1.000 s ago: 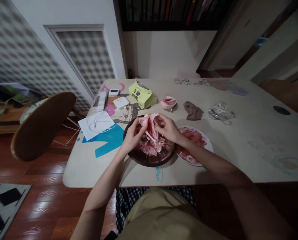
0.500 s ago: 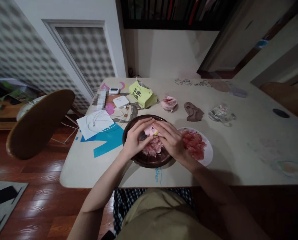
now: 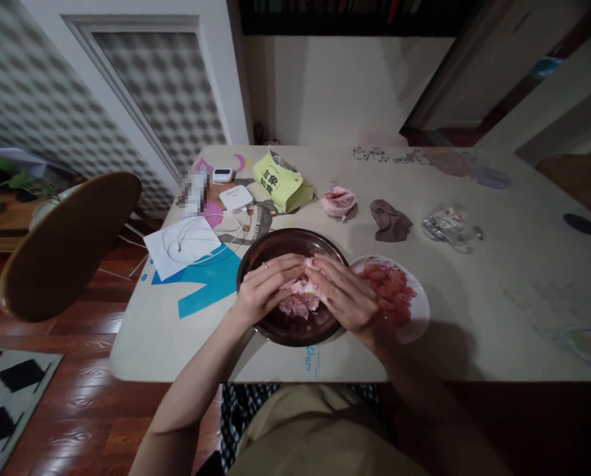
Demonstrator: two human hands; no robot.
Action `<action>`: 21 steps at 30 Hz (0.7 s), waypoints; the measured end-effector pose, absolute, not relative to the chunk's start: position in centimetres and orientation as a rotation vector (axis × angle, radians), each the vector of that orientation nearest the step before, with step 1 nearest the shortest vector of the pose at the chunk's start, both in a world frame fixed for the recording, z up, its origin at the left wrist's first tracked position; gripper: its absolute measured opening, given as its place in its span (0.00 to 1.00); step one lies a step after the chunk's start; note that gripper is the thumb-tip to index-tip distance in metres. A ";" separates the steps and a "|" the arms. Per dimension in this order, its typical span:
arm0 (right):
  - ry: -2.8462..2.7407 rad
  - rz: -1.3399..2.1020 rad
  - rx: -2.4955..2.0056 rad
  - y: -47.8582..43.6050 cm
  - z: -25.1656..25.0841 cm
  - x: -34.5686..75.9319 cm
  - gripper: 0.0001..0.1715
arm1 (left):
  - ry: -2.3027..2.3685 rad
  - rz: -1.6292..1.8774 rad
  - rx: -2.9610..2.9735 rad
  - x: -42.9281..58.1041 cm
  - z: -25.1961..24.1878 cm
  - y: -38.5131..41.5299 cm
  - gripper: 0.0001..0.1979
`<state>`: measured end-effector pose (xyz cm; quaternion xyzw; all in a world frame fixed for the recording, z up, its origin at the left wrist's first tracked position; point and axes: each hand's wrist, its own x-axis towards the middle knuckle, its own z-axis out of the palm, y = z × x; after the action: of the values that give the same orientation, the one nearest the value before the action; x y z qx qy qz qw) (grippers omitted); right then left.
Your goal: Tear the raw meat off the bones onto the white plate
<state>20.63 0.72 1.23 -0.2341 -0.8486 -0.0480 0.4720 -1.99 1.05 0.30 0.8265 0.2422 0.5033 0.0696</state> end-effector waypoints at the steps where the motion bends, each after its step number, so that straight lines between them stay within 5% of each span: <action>1: -2.081 -0.109 -0.558 0.7 1.3 20.7 0.33 | 0.705 1.513 2.468 -2.0 0.3 1.1 0.18; 11: -2.124 -0.058 -0.580 0.7 1.3 22.0 0.30 | 0.475 1.517 2.253 -2.4 0.1 1.5 0.19; 16: -2.145 -0.122 -0.590 1.0 0.9 21.9 0.31 | 0.712 1.434 2.189 -1.9 0.5 1.1 0.17; 21: -2.237 -0.265 -0.465 1.5 0.7 21.4 0.27 | 0.985 1.164 2.345 -1.5 0.6 0.6 0.32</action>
<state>21.36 1.48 0.71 -0.1847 -0.8878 -0.1053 0.4081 -1.51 0.64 0.61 0.8261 0.3468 0.4098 0.1714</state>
